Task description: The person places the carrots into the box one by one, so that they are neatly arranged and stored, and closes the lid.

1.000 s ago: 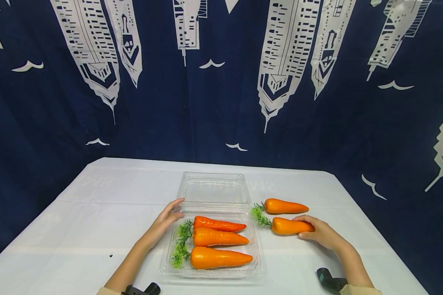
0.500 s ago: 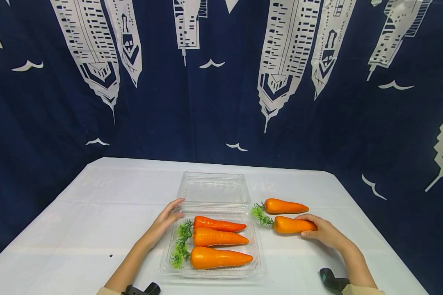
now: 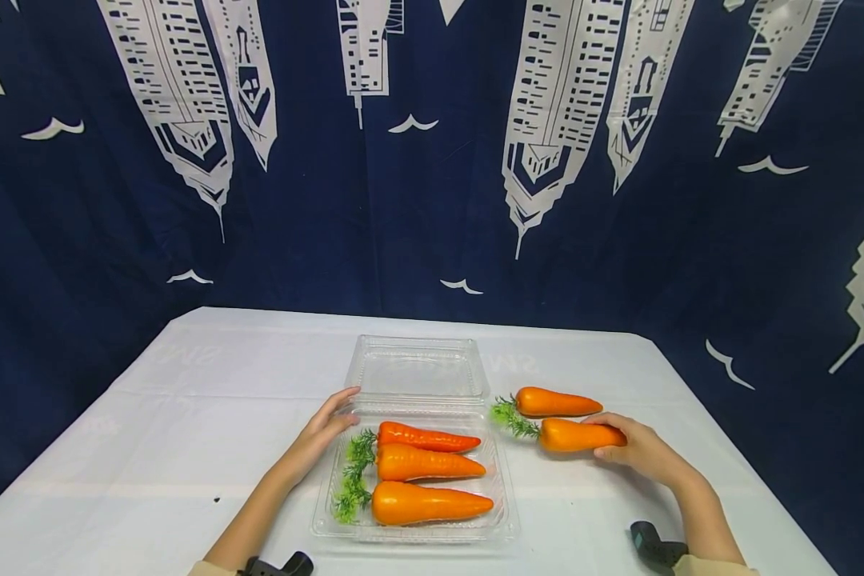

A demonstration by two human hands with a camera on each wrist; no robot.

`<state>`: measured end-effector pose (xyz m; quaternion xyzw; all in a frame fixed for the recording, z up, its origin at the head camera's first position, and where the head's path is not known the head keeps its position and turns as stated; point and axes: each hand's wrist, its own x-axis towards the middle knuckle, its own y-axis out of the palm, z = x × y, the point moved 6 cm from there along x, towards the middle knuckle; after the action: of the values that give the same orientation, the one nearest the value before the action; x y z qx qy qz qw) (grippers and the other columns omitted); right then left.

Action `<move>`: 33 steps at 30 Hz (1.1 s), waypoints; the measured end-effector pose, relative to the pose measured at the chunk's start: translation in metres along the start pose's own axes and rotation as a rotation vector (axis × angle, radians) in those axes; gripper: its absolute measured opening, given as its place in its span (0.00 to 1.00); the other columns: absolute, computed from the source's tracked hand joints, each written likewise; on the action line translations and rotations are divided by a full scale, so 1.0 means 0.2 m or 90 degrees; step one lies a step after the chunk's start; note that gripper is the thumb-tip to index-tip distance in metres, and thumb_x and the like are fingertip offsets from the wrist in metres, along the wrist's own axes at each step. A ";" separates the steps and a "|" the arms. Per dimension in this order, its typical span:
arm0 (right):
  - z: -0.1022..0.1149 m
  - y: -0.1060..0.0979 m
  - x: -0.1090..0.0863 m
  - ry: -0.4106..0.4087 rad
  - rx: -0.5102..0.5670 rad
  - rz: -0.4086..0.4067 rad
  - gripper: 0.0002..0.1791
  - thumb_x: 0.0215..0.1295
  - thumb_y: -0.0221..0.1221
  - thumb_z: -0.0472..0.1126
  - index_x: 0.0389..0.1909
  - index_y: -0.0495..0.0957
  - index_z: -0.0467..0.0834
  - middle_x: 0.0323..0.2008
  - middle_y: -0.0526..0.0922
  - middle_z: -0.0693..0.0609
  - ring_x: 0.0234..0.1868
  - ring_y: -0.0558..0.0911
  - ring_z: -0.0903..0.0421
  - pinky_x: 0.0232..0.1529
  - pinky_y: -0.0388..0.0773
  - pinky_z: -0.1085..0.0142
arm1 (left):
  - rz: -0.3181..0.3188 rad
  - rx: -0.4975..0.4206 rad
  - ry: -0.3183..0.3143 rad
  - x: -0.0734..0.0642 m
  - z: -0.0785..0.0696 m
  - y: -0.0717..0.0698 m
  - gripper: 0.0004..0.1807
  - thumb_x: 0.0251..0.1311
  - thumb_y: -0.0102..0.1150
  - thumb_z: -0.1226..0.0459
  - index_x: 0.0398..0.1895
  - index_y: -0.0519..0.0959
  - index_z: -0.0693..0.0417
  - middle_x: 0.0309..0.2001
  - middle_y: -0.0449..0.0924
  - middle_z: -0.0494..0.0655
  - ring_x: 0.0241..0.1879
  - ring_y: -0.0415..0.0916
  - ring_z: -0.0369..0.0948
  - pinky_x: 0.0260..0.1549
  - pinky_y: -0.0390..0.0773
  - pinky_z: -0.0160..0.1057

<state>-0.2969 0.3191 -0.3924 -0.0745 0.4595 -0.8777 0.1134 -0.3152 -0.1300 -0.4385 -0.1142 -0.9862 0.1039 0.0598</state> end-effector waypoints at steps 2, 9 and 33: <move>0.01 -0.01 0.00 -0.005 -0.001 -0.005 0.25 0.53 0.62 0.48 0.52 0.72 0.43 0.54 0.74 0.38 0.54 0.71 0.40 0.55 0.64 0.39 | 0.001 -0.001 0.000 0.00 0.00 0.00 0.26 0.63 0.46 0.54 0.64 0.59 0.34 0.68 0.53 0.53 0.68 0.51 0.53 0.63 0.52 0.61; 0.03 -0.05 -0.02 -0.004 -0.005 -0.020 0.24 0.53 0.62 0.46 0.51 0.73 0.42 0.53 0.75 0.39 0.51 0.73 0.44 0.53 0.68 0.42 | 0.001 0.003 -0.001 0.00 0.00 0.00 0.27 0.62 0.47 0.53 0.65 0.58 0.35 0.68 0.53 0.53 0.68 0.51 0.54 0.63 0.52 0.62; 0.17 -0.12 -0.03 -0.050 -0.024 -0.052 0.21 0.54 0.62 0.43 0.51 0.73 0.47 0.51 0.77 0.44 0.44 0.71 0.66 0.45 0.72 0.73 | -0.010 0.011 -0.013 0.00 0.01 -0.01 0.26 0.62 0.47 0.54 0.64 0.59 0.33 0.67 0.55 0.53 0.67 0.52 0.54 0.62 0.52 0.62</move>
<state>-0.2858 0.3072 -0.3543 -0.1293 0.4677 -0.8693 0.0941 -0.3163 -0.1314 -0.4393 -0.1051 -0.9867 0.1130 0.0518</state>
